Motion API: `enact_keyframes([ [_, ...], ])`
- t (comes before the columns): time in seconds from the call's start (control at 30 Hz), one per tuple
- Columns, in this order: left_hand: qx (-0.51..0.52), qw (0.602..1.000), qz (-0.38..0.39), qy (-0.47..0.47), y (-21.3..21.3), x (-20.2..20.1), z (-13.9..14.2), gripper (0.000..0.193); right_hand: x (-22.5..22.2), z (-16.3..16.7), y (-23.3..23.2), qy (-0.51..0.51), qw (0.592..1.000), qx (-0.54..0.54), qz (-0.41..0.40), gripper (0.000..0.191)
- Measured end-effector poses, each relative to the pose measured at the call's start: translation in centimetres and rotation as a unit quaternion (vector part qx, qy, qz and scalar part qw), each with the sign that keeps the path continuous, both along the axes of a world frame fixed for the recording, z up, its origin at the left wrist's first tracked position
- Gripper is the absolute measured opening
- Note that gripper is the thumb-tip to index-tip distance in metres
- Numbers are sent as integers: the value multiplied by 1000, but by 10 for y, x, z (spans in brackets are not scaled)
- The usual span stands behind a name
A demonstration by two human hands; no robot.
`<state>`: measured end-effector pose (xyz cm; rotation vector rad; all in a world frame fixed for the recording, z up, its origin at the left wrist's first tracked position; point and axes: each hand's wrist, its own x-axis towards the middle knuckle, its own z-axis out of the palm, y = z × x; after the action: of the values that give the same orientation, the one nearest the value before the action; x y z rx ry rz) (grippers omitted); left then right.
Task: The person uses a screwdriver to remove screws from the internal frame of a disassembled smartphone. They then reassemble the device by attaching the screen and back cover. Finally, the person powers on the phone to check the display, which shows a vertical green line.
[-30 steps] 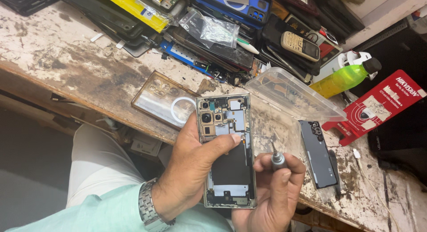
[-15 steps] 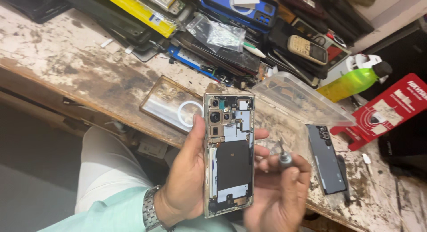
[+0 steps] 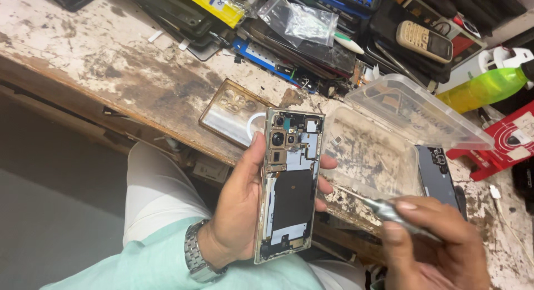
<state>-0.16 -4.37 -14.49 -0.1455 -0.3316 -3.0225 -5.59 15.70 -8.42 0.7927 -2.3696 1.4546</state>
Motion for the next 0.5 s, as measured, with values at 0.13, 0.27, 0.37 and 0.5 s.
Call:
enact_keyframes([
  [0.13, -8, 1000, -18, -19, 0, -1, -1, 70, -2, 15, -22, 112, 984, 80, 112, 25],
  [0.27, -27, 999, -24, -32, -2, 1, -2, 70, -5, 19, -36, 169, 970, 105, 141, 27],
  [0.37, -26, 998, -36, -36, -5, 2, -3, 69, -4, 21, -44, 180, 965, 120, 149, 27],
  [0.5, -27, 998, -46, -43, -6, 3, -4, 68, -4, 24, -51, 190, 961, 125, 157, 28],
])
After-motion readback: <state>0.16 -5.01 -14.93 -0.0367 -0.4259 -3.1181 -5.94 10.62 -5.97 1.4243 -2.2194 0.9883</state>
